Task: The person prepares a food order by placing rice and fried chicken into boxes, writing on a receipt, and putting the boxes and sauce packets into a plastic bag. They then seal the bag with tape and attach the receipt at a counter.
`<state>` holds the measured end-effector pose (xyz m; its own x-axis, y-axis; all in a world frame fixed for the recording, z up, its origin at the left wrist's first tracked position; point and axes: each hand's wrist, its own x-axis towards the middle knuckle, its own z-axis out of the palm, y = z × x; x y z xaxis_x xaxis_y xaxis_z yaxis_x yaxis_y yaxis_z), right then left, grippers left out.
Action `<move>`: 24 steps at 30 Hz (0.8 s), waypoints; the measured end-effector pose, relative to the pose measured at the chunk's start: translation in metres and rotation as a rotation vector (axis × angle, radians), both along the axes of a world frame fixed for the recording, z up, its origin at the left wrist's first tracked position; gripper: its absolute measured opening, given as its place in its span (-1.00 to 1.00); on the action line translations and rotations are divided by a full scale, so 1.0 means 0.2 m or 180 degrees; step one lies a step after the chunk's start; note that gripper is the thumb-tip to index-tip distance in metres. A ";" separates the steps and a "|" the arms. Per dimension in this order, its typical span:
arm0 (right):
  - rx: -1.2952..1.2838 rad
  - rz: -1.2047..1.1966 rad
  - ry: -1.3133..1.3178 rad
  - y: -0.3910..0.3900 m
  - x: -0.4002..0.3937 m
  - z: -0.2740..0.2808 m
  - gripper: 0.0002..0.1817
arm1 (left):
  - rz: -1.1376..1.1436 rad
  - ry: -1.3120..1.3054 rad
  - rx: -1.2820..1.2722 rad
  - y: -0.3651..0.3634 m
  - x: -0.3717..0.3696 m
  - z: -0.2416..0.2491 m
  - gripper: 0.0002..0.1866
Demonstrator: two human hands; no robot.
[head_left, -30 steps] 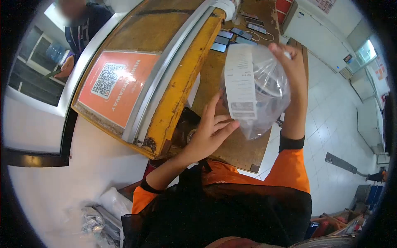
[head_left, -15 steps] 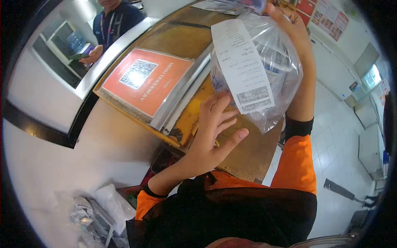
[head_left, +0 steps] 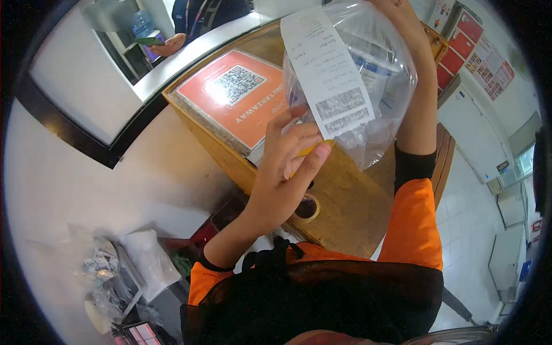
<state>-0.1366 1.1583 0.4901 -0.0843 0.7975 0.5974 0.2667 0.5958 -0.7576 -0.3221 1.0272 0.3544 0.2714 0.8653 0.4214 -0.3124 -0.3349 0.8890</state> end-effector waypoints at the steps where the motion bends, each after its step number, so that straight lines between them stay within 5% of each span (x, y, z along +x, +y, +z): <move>1: -0.0187 0.0077 -0.0088 0.02 -0.02 0.00 -0.56 | -0.0005 -0.0025 -0.0051 0.00 -0.01 0.02 -0.72; 24: -0.0254 -0.0024 -0.0224 0.11 -0.26 0.04 -0.49 | 0.0541 0.0286 -0.0016 -0.01 -0.12 0.00 -0.76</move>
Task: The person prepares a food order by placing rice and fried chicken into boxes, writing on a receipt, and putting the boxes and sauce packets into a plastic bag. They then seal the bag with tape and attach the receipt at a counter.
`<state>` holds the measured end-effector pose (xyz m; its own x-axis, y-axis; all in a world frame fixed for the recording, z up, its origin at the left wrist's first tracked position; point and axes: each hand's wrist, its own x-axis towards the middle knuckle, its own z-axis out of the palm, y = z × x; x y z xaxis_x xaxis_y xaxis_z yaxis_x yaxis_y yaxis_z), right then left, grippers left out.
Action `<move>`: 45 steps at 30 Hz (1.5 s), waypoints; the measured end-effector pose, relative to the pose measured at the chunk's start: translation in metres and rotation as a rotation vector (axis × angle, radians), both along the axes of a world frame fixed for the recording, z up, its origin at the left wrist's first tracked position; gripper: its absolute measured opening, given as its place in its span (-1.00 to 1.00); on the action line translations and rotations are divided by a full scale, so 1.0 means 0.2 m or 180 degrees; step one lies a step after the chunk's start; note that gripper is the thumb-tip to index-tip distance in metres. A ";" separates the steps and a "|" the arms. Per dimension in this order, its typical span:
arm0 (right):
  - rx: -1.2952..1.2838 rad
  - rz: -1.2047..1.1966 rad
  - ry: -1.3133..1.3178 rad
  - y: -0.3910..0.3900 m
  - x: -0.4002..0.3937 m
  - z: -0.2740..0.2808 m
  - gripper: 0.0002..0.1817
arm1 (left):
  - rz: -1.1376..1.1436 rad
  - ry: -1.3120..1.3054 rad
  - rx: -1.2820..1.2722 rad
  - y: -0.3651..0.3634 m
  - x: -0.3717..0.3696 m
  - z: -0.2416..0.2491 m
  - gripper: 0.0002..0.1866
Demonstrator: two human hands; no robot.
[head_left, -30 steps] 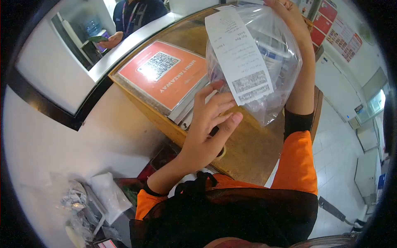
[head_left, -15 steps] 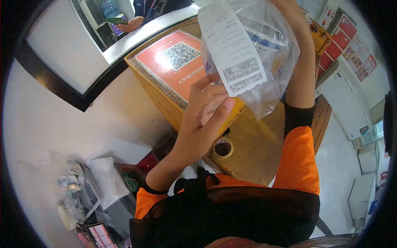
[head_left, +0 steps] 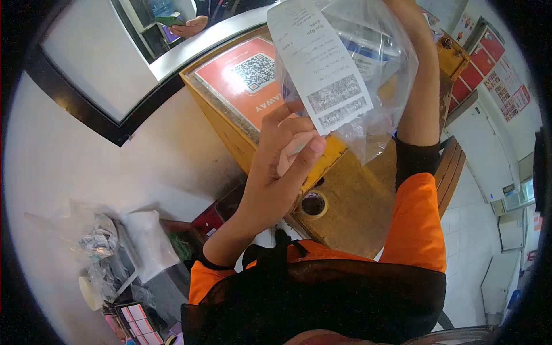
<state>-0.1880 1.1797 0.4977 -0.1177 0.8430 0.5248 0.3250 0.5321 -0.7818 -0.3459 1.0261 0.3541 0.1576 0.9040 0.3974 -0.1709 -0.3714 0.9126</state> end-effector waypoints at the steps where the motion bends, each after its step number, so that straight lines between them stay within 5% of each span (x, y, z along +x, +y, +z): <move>1: 0.0007 0.0127 -0.0030 0.02 0.00 0.00 -0.48 | -0.0071 -0.0265 -0.0013 0.00 0.01 -0.01 -0.76; 9: 0.0116 0.0330 -0.0211 0.02 -0.04 0.00 -0.46 | -0.0044 -0.0428 -0.0039 0.00 0.00 -0.01 -0.78; 15: 0.0125 0.0349 -0.0375 0.11 -0.06 -0.01 -0.47 | 0.0297 0.0303 0.0181 0.04 -0.04 -0.04 -0.69; 20: 0.0188 -0.0038 -0.0617 0.26 -0.20 -0.06 -0.44 | 0.0376 -0.0417 -0.0247 0.06 -0.06 -0.05 -0.57; 22: -0.0372 0.0144 -0.0430 0.33 -0.25 -0.11 -0.59 | 0.0447 -0.0435 -0.0310 0.04 -0.09 -0.05 -0.56; 23: -0.0106 0.0804 -0.0328 0.39 -0.24 -0.20 -0.54 | 0.0453 -0.0457 -0.0398 0.03 -0.11 -0.06 -0.55; 28: -0.0144 0.0672 -0.0180 0.55 -0.38 -0.32 -0.41 | 0.0820 -0.0412 -0.0154 -0.01 -0.22 -0.09 -0.51; 30: 0.1303 -0.0632 -0.0642 0.62 -0.42 -0.36 -0.35 | 0.0943 -0.0570 -0.0047 -0.10 -0.25 -0.07 -0.48; 32: 0.0948 -0.0562 -0.0858 0.54 -0.41 -0.32 -0.36 | 0.0768 -0.1194 0.1540 -0.25 -0.26 -0.05 -0.32; 35: 0.0965 -0.0627 -0.1110 0.51 -0.40 -0.36 -0.42 | 0.0762 -0.1760 0.2436 -0.55 -0.20 -0.02 -0.19; 40: 0.2053 -0.0950 -0.1163 0.44 -0.36 -0.44 -0.47 | -0.0925 -0.1966 0.2745 -0.98 -0.36 -0.05 -0.37; 43: 0.2104 -0.1163 -0.1369 0.36 -0.34 -0.47 -0.42 | -0.0488 -0.2000 0.1754 -1.22 -0.30 0.09 -0.52; 45: 0.1890 -0.1301 -0.1410 0.16 -0.40 -0.46 -0.42 | 0.0234 -0.2143 0.2414 -1.33 -0.19 0.08 -0.55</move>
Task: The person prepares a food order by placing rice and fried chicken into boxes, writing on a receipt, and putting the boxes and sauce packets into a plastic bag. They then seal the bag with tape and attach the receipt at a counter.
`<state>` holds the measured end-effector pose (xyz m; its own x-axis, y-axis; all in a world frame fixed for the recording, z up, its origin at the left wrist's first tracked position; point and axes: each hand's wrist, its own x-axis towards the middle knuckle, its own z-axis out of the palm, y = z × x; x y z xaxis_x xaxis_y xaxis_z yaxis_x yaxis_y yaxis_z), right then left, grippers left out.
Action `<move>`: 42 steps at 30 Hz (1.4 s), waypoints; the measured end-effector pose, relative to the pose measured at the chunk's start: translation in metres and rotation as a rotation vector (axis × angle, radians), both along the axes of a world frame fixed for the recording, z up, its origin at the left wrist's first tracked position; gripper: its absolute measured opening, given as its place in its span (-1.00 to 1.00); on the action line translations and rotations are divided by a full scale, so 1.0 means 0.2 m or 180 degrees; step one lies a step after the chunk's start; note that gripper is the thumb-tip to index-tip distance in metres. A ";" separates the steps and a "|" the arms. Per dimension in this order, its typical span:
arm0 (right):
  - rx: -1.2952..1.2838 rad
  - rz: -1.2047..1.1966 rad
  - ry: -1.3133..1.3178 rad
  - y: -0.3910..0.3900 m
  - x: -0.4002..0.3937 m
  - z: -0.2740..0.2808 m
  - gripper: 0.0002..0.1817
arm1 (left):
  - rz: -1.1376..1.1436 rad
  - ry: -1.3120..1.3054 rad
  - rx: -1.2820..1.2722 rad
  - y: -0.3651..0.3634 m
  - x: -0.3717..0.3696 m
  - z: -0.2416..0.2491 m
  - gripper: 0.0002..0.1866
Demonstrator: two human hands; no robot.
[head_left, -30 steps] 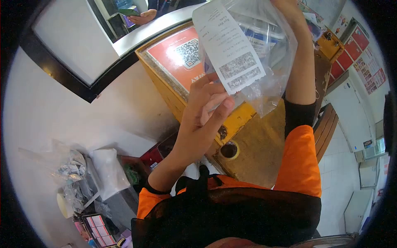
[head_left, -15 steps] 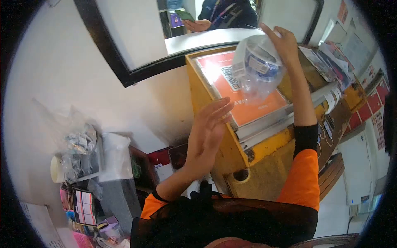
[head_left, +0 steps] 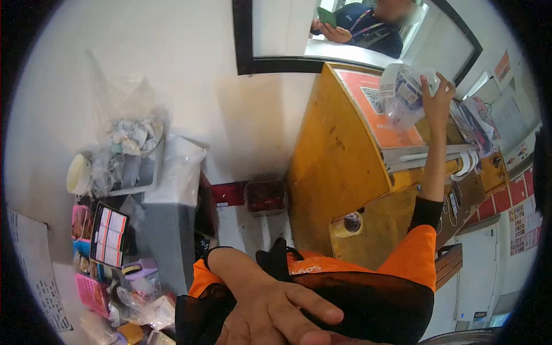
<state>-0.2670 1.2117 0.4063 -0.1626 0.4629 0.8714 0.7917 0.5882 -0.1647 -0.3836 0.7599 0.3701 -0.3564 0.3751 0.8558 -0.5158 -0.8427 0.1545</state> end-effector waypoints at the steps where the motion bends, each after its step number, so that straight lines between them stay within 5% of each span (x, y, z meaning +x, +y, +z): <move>1: -0.0161 -0.0215 0.0051 -0.11 -0.02 0.01 -0.42 | 0.0271 -0.0131 0.0126 -0.04 0.04 0.00 -0.55; 4: -0.0083 0.0032 0.0078 -0.35 -0.07 -0.01 -0.41 | 0.0207 -0.0337 0.0531 -0.16 0.04 0.05 -0.53; 11: -0.0256 0.1394 0.0598 -1.06 -0.19 -0.16 -0.54 | 0.0401 0.0494 -0.0208 -0.51 -0.08 0.09 -0.43; 15: -0.1434 0.2574 0.1671 -1.47 -0.37 -0.52 -0.64 | 0.1881 0.0830 -0.0892 -0.65 -0.25 -0.18 -0.28; 19: -0.3528 0.3548 0.1261 -1.82 -0.78 -1.13 -0.70 | 0.2917 0.1193 -0.3076 -1.06 -0.40 -0.46 -0.35; 21: -0.4520 0.3901 0.0347 -2.19 -1.02 -1.26 -0.73 | 0.3361 0.2040 -0.4483 -1.28 -0.43 -0.58 -0.40; 23: -0.4141 0.4897 -0.1316 -2.51 -1.18 -1.30 -0.76 | 0.4315 0.2751 -0.5386 -1.51 -0.36 -0.88 -0.49; 25: -0.4269 0.5526 -0.2122 -2.83 -1.29 -1.24 -0.75 | 0.3958 0.2460 -0.7123 -1.76 -0.29 -1.07 -0.46; 27: -0.4130 0.5819 -0.2861 -3.03 -1.44 -1.28 -0.75 | 0.4598 0.0899 -0.7969 -1.96 -0.25 -1.09 -0.39; 29: -0.3969 0.6038 -0.3571 -3.23 -1.57 -1.35 -0.74 | 0.6160 -0.0750 -0.7914 -2.12 -0.23 -1.23 -0.34; 30: -0.4616 0.6181 -0.3535 -3.33 -1.64 -1.42 -0.73 | 0.6250 -0.0713 -0.8163 -2.20 -0.21 -1.32 -0.13; 31: -0.5259 0.6277 -0.3490 -3.42 -1.69 -1.49 -0.71 | 0.6243 -0.0908 -0.8234 -2.21 -0.23 -1.41 -0.13; 32: -0.5239 0.6340 -0.3647 -3.52 -1.74 -1.61 -0.71 | 0.6210 -0.0389 -0.8310 -2.22 -0.26 -1.49 -0.02; 34: -0.2852 0.6833 -0.2796 -3.72 -1.79 -1.82 -0.68 | 0.5845 0.0056 -0.8642 -2.19 -0.35 -1.56 0.19; 35: -0.2860 0.6946 -0.2825 -3.77 -1.81 -1.81 -0.68 | 0.5874 -0.0046 -0.8736 -2.15 -0.40 -1.57 0.19; 37: -0.3913 0.7479 -0.5454 -3.84 -1.82 -1.76 -0.67 | 0.6782 -0.0397 -0.8084 -2.10 -0.49 -1.64 -0.07; 38: -0.3785 0.8571 -0.5172 -3.86 -1.83 -1.74 -0.68 | 0.6353 -0.0543 -0.8326 -2.13 -0.55 -1.74 -0.22; 39: -0.3773 0.8635 -0.5172 -3.90 -1.89 -1.71 -0.68 | 0.6336 -0.0113 -0.8296 -2.12 -0.56 -1.74 -0.36; 41: -0.3513 0.7683 -0.6148 -3.95 -2.04 -1.66 -0.69 | 0.6317 0.0248 -0.8264 -2.12 -0.56 -1.76 -0.50; 42: -0.3814 0.7841 -0.4726 -4.04 -2.14 -1.69 -0.79 | 0.6547 0.0255 -0.7712 -2.12 -0.55 -1.79 -0.53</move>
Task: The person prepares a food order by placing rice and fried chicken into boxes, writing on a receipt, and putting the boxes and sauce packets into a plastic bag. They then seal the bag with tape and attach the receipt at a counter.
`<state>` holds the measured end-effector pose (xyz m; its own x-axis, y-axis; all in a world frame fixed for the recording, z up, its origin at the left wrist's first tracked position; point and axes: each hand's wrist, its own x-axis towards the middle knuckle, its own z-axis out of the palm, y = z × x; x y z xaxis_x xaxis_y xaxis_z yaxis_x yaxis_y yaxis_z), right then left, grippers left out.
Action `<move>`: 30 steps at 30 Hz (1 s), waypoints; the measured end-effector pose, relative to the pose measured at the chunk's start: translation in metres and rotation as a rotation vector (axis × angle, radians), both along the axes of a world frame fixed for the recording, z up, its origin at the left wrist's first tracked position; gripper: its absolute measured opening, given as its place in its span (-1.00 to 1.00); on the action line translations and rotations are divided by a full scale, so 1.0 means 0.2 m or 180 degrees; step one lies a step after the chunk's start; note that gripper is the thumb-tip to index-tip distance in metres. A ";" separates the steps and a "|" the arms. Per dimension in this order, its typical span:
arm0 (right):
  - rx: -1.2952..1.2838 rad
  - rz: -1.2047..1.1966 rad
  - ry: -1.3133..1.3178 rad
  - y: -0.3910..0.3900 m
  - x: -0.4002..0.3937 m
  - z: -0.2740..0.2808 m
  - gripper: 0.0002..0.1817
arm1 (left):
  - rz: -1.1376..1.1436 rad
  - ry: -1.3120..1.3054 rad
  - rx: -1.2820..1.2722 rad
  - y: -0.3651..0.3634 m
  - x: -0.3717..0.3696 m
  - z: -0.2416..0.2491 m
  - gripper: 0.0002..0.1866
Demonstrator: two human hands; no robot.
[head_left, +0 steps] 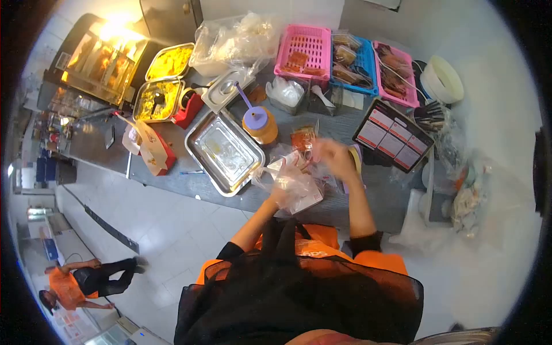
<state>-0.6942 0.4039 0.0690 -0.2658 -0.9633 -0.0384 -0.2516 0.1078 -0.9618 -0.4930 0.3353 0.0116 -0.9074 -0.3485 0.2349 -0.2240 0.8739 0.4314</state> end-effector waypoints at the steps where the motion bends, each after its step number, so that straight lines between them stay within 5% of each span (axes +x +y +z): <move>1: -0.0317 -0.0781 -0.0177 -0.12 -0.05 0.14 -0.85 | -0.0191 0.0330 0.0223 0.02 0.01 -0.04 -0.55; 2: -0.0950 -0.1040 0.0659 -0.26 -0.19 0.13 -0.83 | -0.0225 0.0569 0.1259 0.05 0.03 -0.09 -0.51; 4: -0.0826 -0.1174 0.1587 -0.59 -0.45 -0.03 -0.83 | 0.0104 0.1035 0.3013 0.08 0.08 -0.08 -0.49; 6: -0.0248 -0.0942 0.2347 -0.80 -0.51 -0.07 -0.82 | 0.0503 0.1269 0.3754 0.10 0.07 0.20 -0.57; 7: 0.0371 -0.0768 0.3080 -0.89 -0.51 -0.08 -0.80 | 0.0540 0.1311 0.3698 0.10 0.08 0.16 -0.57; 11: 0.0739 -0.0612 0.3645 -1.10 -0.54 -0.33 -0.76 | 0.1365 0.1132 0.2856 0.15 0.12 0.13 -0.60; 13: 0.1028 -0.0460 0.3589 -1.10 -0.52 -0.30 -0.76 | 0.1313 0.1093 0.4283 0.15 0.13 0.19 -0.61; 17: 0.0026 -0.0778 0.3113 -0.99 -0.51 -0.25 -0.88 | 0.2091 0.0113 0.4549 0.22 0.13 0.03 -0.39; 19: 0.0146 -0.0912 0.2950 -0.94 -0.48 -0.15 -0.85 | 0.2533 0.0290 0.4197 0.23 0.08 0.19 -0.28; 22: -0.0367 -0.0853 0.2537 -0.94 -0.54 -0.14 -0.79 | 0.2420 0.0363 0.2938 0.23 0.07 0.16 -0.37; 27: -0.0474 -0.1081 0.2212 -0.93 -0.59 -0.04 -0.72 | 0.1901 0.0265 0.2715 0.18 0.05 0.24 -0.41; 30: -0.0544 -0.1079 0.2064 -0.88 -0.64 0.01 -0.77 | 0.1794 0.0486 0.2200 0.17 0.06 0.04 -0.46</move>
<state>-0.8219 0.2285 0.0702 -0.4675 -0.8031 0.3695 -0.7530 0.1428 -0.6424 -0.4808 0.3697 0.0200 -0.5355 -0.8399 -0.0881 -0.4377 0.1868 0.8795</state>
